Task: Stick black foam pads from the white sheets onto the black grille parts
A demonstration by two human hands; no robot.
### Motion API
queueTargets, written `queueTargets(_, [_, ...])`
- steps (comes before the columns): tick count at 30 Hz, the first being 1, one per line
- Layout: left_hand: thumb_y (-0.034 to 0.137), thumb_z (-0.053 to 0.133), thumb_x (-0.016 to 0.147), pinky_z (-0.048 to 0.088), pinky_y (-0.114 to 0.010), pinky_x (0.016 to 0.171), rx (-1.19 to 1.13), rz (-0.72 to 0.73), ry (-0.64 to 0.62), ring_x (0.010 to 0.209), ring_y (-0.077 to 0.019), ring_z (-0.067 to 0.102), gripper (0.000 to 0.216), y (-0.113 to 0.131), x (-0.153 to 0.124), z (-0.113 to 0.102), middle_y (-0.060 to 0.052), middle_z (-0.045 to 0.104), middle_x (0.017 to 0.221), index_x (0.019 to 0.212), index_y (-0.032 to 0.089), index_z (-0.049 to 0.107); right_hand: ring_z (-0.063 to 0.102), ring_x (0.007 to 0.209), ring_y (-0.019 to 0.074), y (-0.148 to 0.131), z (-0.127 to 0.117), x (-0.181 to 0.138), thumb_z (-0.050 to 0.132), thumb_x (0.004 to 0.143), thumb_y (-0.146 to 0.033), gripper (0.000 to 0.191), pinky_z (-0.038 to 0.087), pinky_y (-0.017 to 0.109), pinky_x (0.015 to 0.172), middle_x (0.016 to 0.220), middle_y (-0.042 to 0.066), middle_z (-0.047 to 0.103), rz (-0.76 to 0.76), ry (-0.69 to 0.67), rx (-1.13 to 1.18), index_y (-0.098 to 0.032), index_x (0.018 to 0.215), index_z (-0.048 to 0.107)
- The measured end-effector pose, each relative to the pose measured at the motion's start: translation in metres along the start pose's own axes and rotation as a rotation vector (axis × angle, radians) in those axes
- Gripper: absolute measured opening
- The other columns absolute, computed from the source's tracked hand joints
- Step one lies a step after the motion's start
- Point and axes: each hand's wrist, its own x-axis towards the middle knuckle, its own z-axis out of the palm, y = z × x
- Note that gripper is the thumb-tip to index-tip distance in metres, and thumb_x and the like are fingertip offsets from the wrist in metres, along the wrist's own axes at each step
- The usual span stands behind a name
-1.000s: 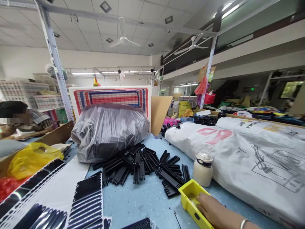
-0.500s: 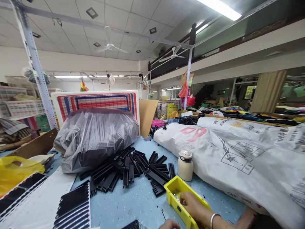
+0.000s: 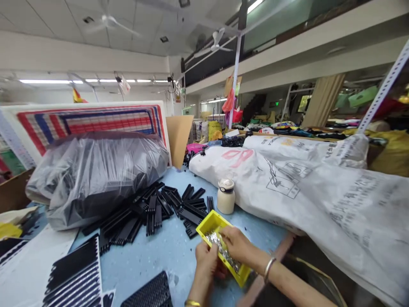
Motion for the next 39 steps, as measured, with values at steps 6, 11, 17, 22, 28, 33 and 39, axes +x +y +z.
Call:
queueTargets(6, [0.036,0.065,0.071,0.045,-0.024,0.037,-0.062,-0.037,-0.005,0.040,-0.0192,0.061,0.023,-0.003,-0.007,-0.015,-0.002,0.062,0.046,0.080,0.015,0.063,0.067,0.086,0.0302,0.016,-0.052,-0.019,0.059,0.079,-0.048,0.039,0.054,0.041,0.079,0.096,0.014,0.074,0.081,0.132,0.030,-0.017,0.099,0.074])
queueTargets(11, [0.039,0.066,0.067,0.055,-0.030,0.048,-0.210,-0.034,-0.040,0.056,-0.0242,0.070,0.033,0.001,-0.012,-0.026,-0.009,0.071,0.062,0.085,0.012,0.063,0.069,0.062,0.0248,0.022,-0.037,-0.034,0.065,0.069,-0.055,0.061,0.056,0.032,0.049,0.079,0.009,0.076,0.195,0.005,0.181,-0.013,0.113,0.070])
queueTargets(17, [0.038,0.066,0.068,0.053,-0.027,0.044,-0.260,-0.030,-0.054,0.057,-0.0235,0.070,0.041,0.003,-0.014,-0.025,-0.014,0.074,0.074,0.096,0.008,0.063,0.069,0.062,0.0239,0.008,-0.017,-0.024,0.062,0.070,-0.045,0.056,0.055,0.031,0.047,0.078,0.007,0.074,0.267,0.052,0.248,-0.011,0.114,0.068])
queueTargets(22, [0.043,0.049,0.080,0.055,-0.027,0.050,-0.160,-0.015,-0.038,0.067,-0.0220,0.074,0.045,-0.002,-0.024,-0.022,-0.016,0.075,0.087,0.107,0.008,0.059,0.069,0.081,0.0264,-0.008,-0.018,-0.014,0.065,0.064,-0.038,0.040,0.056,0.035,0.075,0.088,0.006,0.076,0.182,0.114,0.242,-0.018,0.098,0.072])
queueTargets(28, [0.061,0.049,0.080,0.046,-0.031,0.040,0.311,0.010,0.031,0.048,-0.0263,0.065,0.044,0.015,-0.028,-0.040,-0.007,0.059,0.048,0.067,0.019,0.055,0.063,0.051,0.0202,-0.008,-0.018,-0.014,0.058,0.065,-0.043,0.033,0.047,0.027,0.042,0.060,0.001,0.067,0.282,0.019,0.324,-0.017,0.082,0.068])
queueTargets(33, [0.035,0.069,0.068,0.048,-0.036,0.081,0.791,0.298,0.082,0.095,-0.0310,0.064,0.020,0.058,-0.025,-0.047,-0.008,0.069,0.082,0.067,0.021,0.055,0.064,0.053,0.0194,-0.004,-0.016,-0.017,0.059,0.064,-0.043,0.030,0.045,0.025,0.041,0.063,0.000,0.068,0.315,0.008,0.392,-0.019,0.081,0.067])
queueTargets(39, [0.038,0.090,0.033,0.045,-0.045,0.091,1.239,0.371,-0.151,0.103,-0.0412,0.058,0.066,0.082,-0.002,-0.012,-0.017,0.069,0.102,0.091,0.014,0.070,0.058,0.046,0.0163,0.004,-0.009,-0.015,0.059,0.061,-0.039,0.026,0.043,0.024,0.039,0.055,-0.004,0.063,0.337,0.057,0.442,-0.021,0.078,0.065])
